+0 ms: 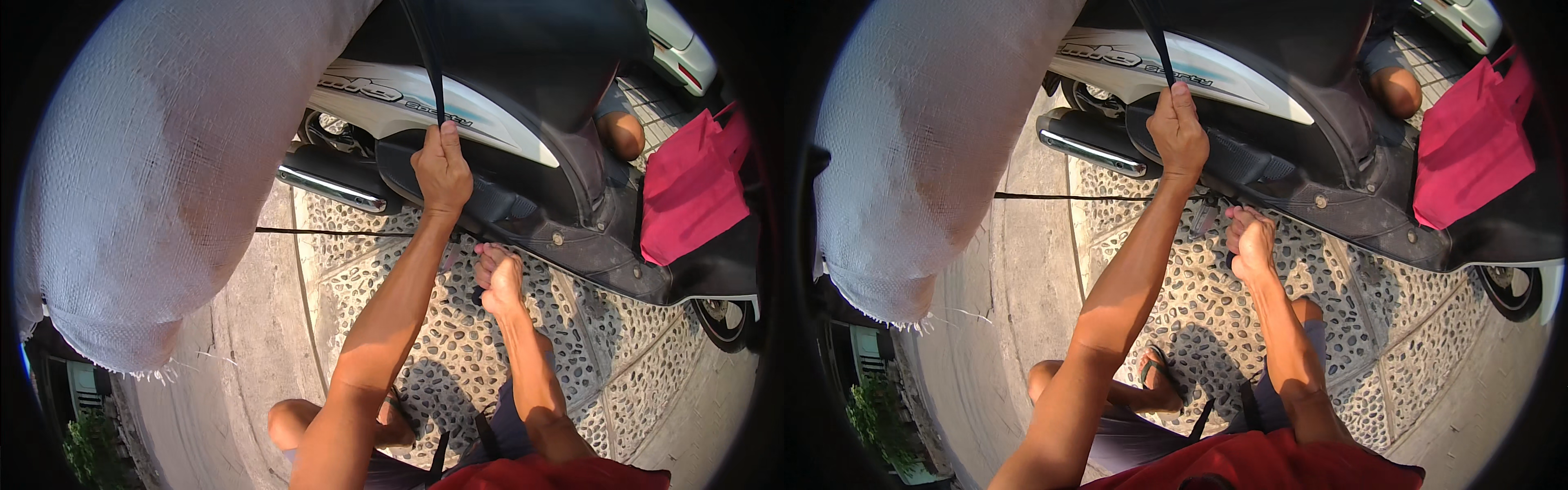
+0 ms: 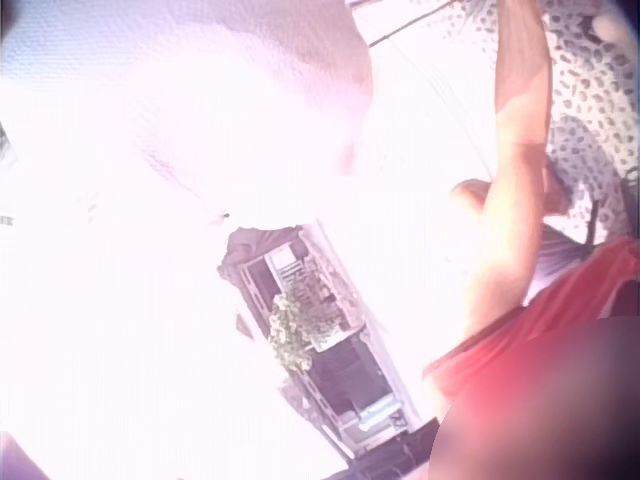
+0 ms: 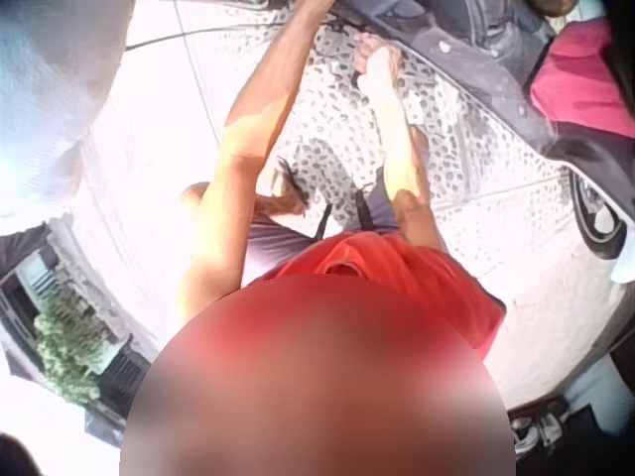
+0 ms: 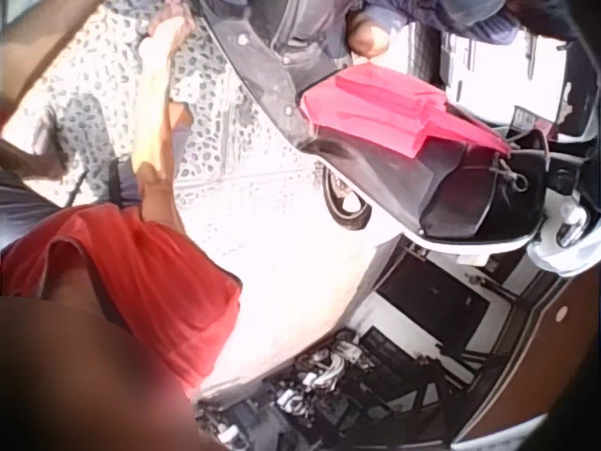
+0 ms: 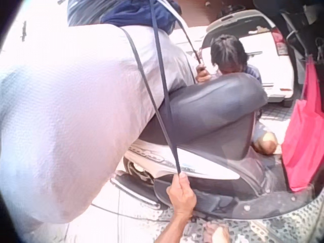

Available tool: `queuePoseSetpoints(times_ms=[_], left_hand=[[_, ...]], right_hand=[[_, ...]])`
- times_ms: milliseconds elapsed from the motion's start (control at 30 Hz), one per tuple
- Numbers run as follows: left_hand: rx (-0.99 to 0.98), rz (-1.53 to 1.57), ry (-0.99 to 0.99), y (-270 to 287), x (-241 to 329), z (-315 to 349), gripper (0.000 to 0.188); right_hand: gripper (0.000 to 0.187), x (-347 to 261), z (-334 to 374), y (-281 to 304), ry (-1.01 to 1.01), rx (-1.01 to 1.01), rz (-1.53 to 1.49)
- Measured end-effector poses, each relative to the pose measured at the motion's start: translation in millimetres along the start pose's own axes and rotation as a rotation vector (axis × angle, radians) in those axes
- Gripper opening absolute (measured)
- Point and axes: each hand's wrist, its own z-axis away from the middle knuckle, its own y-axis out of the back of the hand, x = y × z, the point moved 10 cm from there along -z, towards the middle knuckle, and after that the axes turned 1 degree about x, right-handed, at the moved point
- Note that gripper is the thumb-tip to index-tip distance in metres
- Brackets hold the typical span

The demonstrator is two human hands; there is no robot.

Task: The person secures large plastic-wrapped bundles to the back of a white scooter using black straps. They loop the straps around the cargo and anchor them to the scooter frame, tightening and adjusting the tension to hold the load in place.

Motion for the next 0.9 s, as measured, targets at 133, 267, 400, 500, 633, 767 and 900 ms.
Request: queuePoseSetpoints(times_ms=[133, 267, 400, 500, 633, 767, 900], left_hand=[[0.019, 0.013, 0.0, 2.4, 2.1, 3.7, 0.038], [0.037, -0.011, -0.005, 5.2, 6.3, 9.8, 0.038], [0.047, 0.006, -0.031, 9.5, 6.0, 8.3, 0.039], [-0.061, -0.022, 0.107, 8.7, -2.6, 6.8, 0.036], [-0.207, -0.263, 0.028, 16.0, 35.3, 13.5, 0.025], [-0.429, -0.567, -0.979, 2.4, 142.7, 69.3, 0.043], [-1.279, -1.319, -0.868, -41.9, 48.5, 77.5, 0.02]], right_hand=[[0.014, 3.7, 4.5, 2.5, -0.007, 0.016, 0.005], [0.013, 2.2, 16.1, 4.7, 0.005, 0.026, -0.024], [0.015, -1.0, 18.8, 6.2, 0.009, 0.029, -0.03], [0.017, -7.0, 15.8, 7.2, 0.047, 0.014, 0.027], [0.019, -4.9, 17.0, 10.5, 0.059, 0.026, 0.04], [0.019, 4.5, 19.4, 2.8, 0.087, 0.052, 0.01], [0.02, 10.3, 13.2, -10.0, 0.126, 0.075, -0.047]])
